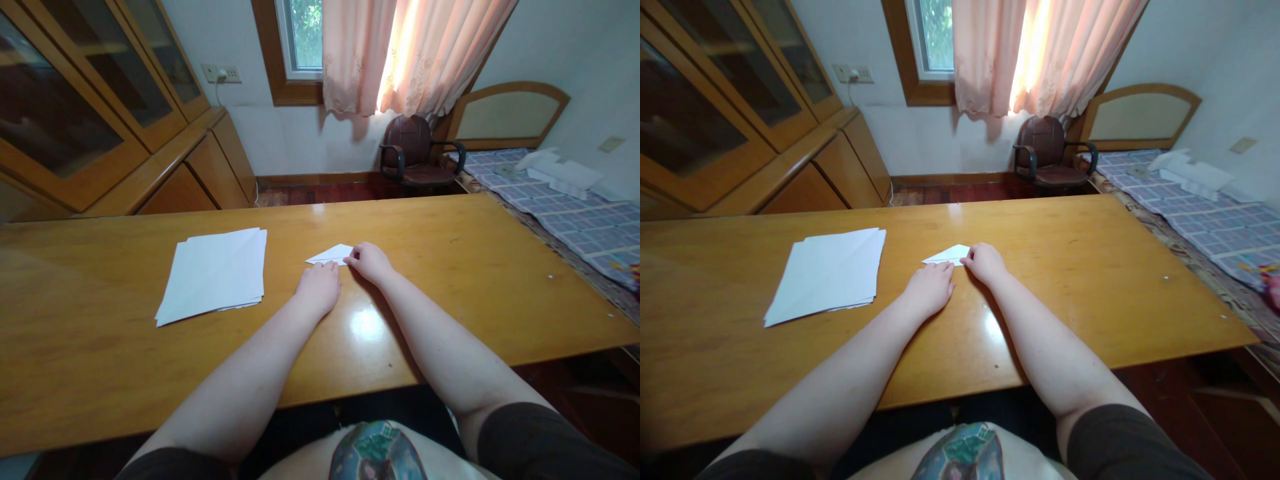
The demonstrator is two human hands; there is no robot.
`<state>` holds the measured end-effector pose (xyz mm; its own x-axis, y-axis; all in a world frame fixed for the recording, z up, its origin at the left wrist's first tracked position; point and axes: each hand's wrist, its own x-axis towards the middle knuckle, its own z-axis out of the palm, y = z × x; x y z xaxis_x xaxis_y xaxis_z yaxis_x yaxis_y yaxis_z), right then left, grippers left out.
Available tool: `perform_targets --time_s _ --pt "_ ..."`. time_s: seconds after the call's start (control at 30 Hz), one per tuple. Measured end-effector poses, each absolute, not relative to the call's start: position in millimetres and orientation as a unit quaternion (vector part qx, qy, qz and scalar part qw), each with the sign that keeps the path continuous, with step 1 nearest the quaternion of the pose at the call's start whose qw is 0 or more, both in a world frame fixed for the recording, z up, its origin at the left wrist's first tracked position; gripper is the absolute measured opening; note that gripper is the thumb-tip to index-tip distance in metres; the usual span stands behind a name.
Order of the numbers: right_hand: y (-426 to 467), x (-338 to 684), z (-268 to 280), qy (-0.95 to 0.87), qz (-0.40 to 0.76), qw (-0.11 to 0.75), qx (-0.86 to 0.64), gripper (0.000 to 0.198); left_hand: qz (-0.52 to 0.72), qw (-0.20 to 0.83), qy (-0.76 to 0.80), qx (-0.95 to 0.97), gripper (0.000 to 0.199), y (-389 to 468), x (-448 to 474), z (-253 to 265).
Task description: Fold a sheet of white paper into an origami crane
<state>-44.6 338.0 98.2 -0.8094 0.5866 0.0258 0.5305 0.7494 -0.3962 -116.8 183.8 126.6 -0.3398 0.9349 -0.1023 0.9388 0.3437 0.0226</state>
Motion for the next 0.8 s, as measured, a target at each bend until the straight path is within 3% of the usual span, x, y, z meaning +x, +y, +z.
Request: perform_targets --time_s 0.33,0.67,0.8 --pt "340.0 -43.9 98.3 -0.932 0.177 0.072 -0.308 0.019 -0.010 0.089 0.833 0.546 0.031 185.4 -119.7 133.5" --pt "340.3 -42.1 99.6 -0.932 0.176 0.066 -0.311 0.019 -0.028 0.105 0.848 0.518 0.034 185.1 -118.8 130.5" --pt "340.5 -42.5 98.3 -0.933 0.172 0.067 -0.308 0.019 -0.019 0.071 0.833 0.549 0.046 182.1 -117.5 127.5"
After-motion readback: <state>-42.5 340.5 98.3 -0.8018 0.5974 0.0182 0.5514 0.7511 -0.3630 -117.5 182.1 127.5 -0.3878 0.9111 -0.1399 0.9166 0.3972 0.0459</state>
